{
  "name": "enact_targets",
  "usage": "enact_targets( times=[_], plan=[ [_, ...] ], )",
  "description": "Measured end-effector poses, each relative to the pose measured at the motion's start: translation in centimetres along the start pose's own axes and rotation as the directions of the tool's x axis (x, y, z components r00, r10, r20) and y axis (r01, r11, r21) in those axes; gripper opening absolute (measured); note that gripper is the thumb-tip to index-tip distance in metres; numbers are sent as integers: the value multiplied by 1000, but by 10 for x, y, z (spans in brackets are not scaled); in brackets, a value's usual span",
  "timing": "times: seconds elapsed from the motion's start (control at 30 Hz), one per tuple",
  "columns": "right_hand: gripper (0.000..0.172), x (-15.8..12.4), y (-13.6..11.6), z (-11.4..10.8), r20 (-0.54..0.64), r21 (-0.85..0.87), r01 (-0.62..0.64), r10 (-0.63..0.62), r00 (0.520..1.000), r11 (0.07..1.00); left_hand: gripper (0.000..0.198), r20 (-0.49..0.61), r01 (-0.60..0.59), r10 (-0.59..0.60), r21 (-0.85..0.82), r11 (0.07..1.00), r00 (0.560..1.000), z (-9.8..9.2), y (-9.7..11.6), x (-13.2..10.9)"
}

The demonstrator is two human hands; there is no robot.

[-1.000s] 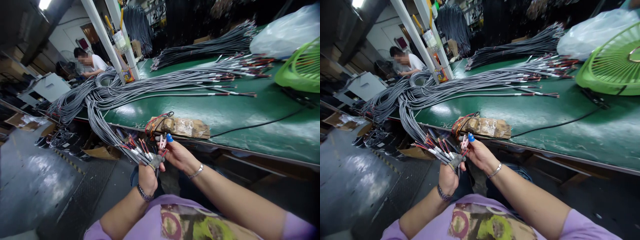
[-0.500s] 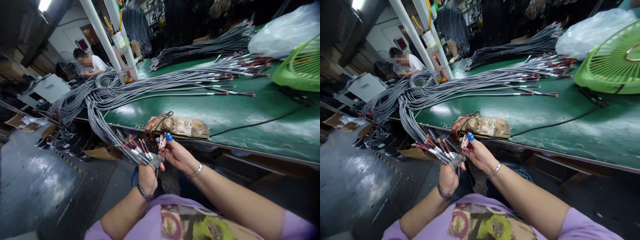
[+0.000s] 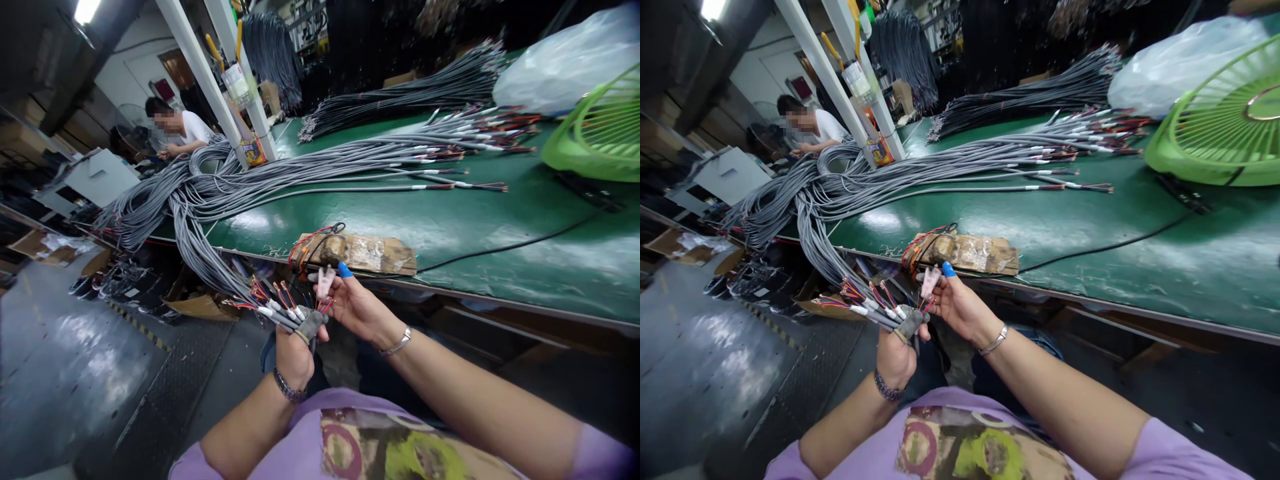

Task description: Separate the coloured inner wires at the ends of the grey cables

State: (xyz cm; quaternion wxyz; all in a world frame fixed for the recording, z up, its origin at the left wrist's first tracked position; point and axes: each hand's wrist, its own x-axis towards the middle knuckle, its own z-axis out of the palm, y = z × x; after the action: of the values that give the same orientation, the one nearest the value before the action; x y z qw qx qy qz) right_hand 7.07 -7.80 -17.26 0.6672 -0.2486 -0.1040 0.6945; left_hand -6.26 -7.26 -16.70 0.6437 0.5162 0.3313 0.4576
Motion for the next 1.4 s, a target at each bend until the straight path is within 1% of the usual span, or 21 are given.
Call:
enact_targets(
  times=[0.1,0.2,0.3,0.37,0.47,0.57,0.67,0.83,0.93,1.03,1.1,1.17,1.3,1.4],
  plan=[
    [44,0,2,-8,26,-9,-15,16,1000,1000,26,-2,-5,5,2,1000,1000,-2,-1,-4],
    [40,-6,2,-14,64,-40,-47,50,997,998,27,2,-21,21,11,1000,1000,-3,0,-9],
    [38,-18,1,-14,136,-142,-91,110,985,986,28,0,-16,16,13,1000,1000,-5,-1,-11],
    [39,-28,1,-11,196,-249,-75,126,973,966,29,8,-9,9,12,1000,1000,-6,-2,-11],
    [36,-38,3,-6,215,-402,28,65,974,915,31,13,-7,7,47,999,1000,-7,-5,-11],
    [29,-42,5,1,150,-535,119,-45,988,836,31,13,-10,8,101,995,1000,-7,-6,-11],
    [28,-44,6,8,114,-605,149,-100,988,782,30,55,3,-11,148,989,998,-9,-5,-13],
    [28,-46,5,11,166,-598,131,-38,985,790,30,181,75,-116,222,972,977,-14,2,-12],
    [27,-47,6,10,178,-607,154,-55,983,780,34,210,64,-118,249,967,971,-16,4,-11],
    [28,-48,11,10,154,-606,208,-143,978,768,35,172,64,-107,235,970,979,-15,2,-11],
    [28,-48,15,10,122,-597,233,-200,972,767,36,121,71,-99,214,974,988,-13,-2,-11],
    [28,-48,20,12,94,-586,239,-227,969,774,37,64,74,-88,194,978,994,-12,-5,-12],
    [27,-46,27,14,59,-563,233,-243,968,793,35,-6,59,-58,149,987,998,-9,-8,-13],
    [26,-44,29,10,81,-527,211,-199,977,823,33,-13,51,-49,115,992,999,-8,-5,-13]
  ],
)
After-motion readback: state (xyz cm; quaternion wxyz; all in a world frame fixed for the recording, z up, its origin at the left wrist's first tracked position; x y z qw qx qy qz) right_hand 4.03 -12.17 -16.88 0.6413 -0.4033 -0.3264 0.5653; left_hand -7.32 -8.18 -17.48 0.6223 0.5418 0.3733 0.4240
